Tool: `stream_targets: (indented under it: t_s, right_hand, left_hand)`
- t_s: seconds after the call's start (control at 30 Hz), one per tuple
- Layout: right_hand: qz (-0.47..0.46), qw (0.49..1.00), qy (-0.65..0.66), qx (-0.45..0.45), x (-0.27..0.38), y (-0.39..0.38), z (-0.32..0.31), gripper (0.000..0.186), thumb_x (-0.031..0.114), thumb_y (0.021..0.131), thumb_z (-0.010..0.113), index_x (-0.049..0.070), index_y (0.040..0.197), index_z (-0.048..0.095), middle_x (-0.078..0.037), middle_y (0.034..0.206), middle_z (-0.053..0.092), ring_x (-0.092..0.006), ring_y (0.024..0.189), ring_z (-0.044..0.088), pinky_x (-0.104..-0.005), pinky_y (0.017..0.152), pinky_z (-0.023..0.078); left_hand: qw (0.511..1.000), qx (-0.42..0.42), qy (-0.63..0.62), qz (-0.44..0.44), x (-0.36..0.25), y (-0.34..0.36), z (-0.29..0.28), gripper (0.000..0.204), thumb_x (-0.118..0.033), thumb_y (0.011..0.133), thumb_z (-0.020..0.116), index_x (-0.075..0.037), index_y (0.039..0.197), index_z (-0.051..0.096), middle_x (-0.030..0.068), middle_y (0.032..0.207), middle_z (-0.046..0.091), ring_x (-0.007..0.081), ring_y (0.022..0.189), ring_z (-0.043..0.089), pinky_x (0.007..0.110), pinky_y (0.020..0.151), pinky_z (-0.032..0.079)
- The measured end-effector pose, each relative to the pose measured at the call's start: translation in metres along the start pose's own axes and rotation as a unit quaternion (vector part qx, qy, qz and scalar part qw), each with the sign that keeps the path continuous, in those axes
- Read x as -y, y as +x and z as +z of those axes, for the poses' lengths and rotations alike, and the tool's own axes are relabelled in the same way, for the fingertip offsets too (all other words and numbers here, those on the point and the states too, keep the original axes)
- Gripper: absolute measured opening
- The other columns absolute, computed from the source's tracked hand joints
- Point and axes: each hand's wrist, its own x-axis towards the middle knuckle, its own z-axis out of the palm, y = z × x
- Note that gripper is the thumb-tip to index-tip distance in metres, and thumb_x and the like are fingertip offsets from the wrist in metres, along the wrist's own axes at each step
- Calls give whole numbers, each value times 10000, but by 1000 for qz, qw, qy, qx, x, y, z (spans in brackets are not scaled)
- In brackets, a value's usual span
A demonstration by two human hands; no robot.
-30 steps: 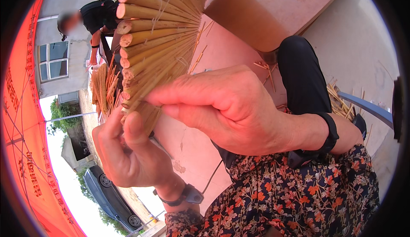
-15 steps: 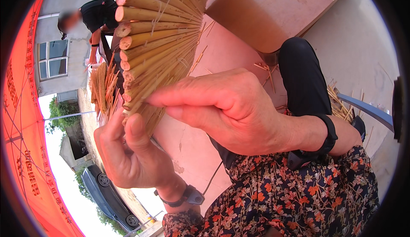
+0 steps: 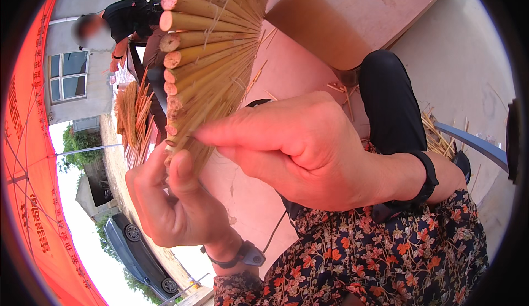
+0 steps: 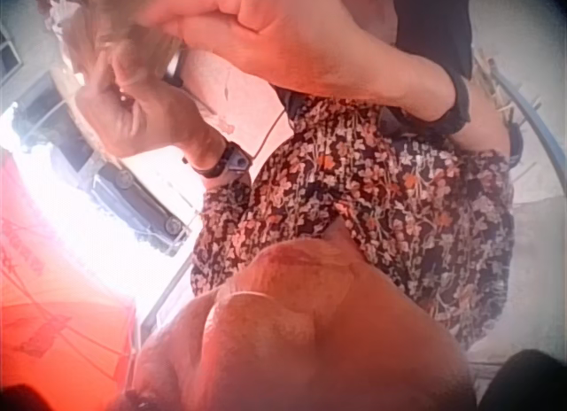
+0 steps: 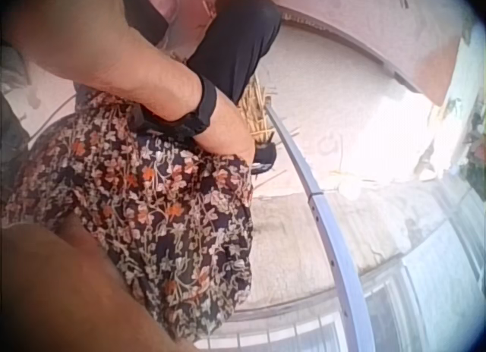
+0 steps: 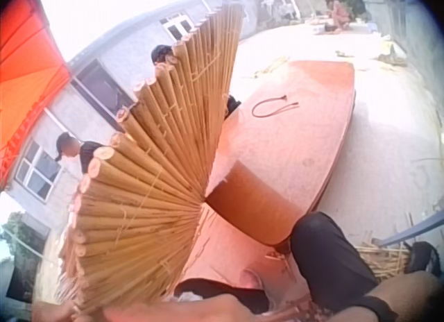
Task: The person is weaving a bamboo mat by hand, using a needle and white thread to stitch together parallel bamboo strips. They repeatedly pass the needle through the strips to secure them, occasionally adjusting the mat's position.
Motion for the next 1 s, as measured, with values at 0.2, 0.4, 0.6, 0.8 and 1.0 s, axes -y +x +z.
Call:
stream_targets:
  t_s: [0.2,0.4,0.6,0.8,1.0]
  right_hand:
    - [51,994,-94,29,14,-9,-11,120,-9,883,683,-19,1002,692,-113,784,685,-194,644,665,-279,578,499]
    - [116,992,-39,10,13,-33,-23,111,15,905,674,-8,1013,680,-74,807,684,-136,684,642,-254,633,493]
    - [315,938,136,49,12,-68,-49,132,87,979,626,10,1074,676,5,865,650,-66,743,568,-222,664,457]
    - [397,903,167,18,4,-99,-65,142,102,972,654,-6,1043,713,31,680,603,-39,590,520,-211,534,401]
    - [387,909,149,-34,4,-110,-61,126,51,935,684,-18,1034,721,6,737,649,-44,623,551,-208,542,406]
  left_hand:
    - [999,23,4,46,-8,-14,2,329,-248,898,768,57,1003,705,70,767,588,157,642,526,264,555,402]
    - [992,76,-22,95,-17,-31,6,281,-185,893,768,70,993,704,94,810,625,169,669,547,282,570,425]
    - [977,140,-39,159,-19,-52,1,437,-194,769,868,78,1050,672,148,920,664,223,702,590,322,609,491]
    - [970,155,-19,185,-20,-63,7,453,-340,735,894,-5,976,706,95,918,651,251,782,653,360,652,543]
    - [968,165,-24,190,-25,-66,4,471,-331,723,892,14,972,689,111,885,666,282,775,662,377,656,542]
